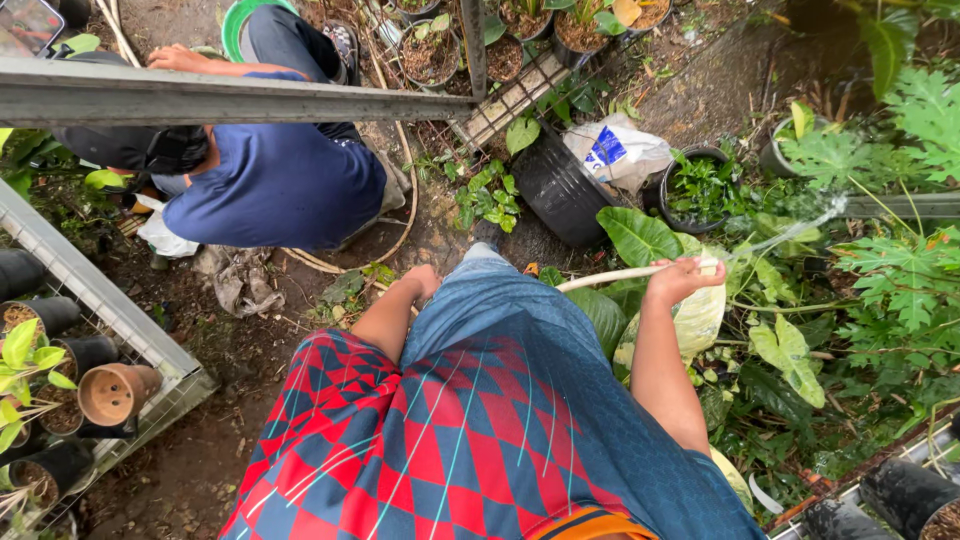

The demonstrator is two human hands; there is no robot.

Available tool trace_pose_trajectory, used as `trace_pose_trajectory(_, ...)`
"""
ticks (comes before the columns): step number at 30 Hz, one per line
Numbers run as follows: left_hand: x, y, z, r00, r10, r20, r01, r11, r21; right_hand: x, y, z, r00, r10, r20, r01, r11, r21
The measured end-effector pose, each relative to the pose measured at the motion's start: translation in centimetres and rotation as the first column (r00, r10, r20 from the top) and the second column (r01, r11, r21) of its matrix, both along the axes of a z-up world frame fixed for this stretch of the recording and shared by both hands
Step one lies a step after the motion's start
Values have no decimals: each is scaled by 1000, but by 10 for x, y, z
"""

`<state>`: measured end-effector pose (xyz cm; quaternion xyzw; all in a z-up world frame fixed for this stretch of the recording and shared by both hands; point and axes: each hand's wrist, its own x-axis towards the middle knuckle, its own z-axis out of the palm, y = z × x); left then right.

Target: The person waters potted plants using a hose, moving between different areas of a plant nursery. They sit on the ground to water a bucket and then stand to water plants on shelves and the ground.

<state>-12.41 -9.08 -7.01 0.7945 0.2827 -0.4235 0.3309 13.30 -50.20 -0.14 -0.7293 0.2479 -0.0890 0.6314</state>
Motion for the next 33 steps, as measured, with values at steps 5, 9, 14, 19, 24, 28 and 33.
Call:
trace_pose_trajectory(5, 4, 3, -3, 1000, -14, -28, 14, 1000, -15, -1, -3, 2, 994, 108, 36, -109, 994, 22)
trace_pose_trajectory(9, 7, 1, -3, 999, -40, -21, 40, 999, 10, -1, -2, 5, 988, 154, -8, -154, 988, 6)
trace_pose_trajectory(14, 8, 4, -3, 998, -23, -57, 24, 1000, 12, -2, 0, 6, 983, 180, 39, -180, 984, -20)
trace_pose_trajectory(19, 9, 5, -2, 997, -50, -53, 51, 999, 9, -3, 1, 16, 977, 211, 29, -208, 976, -64)
trace_pose_trajectory(24, 10, 6, -3, 997, -66, -37, 65, 998, -10, -6, 12, 38, 975, 218, -38, -221, 969, -113)
trace_pose_trajectory(28, 10, 6, -4, 996, -88, -5, 88, 996, -6, -9, 23, 46, 972, 235, -3, -233, 960, -153)
trace_pose_trajectory(33, 20, 2, 7, 976, -208, 62, 207, 978, 25, -16, 28, 45, 936, 306, 171, -299, 952, -66)
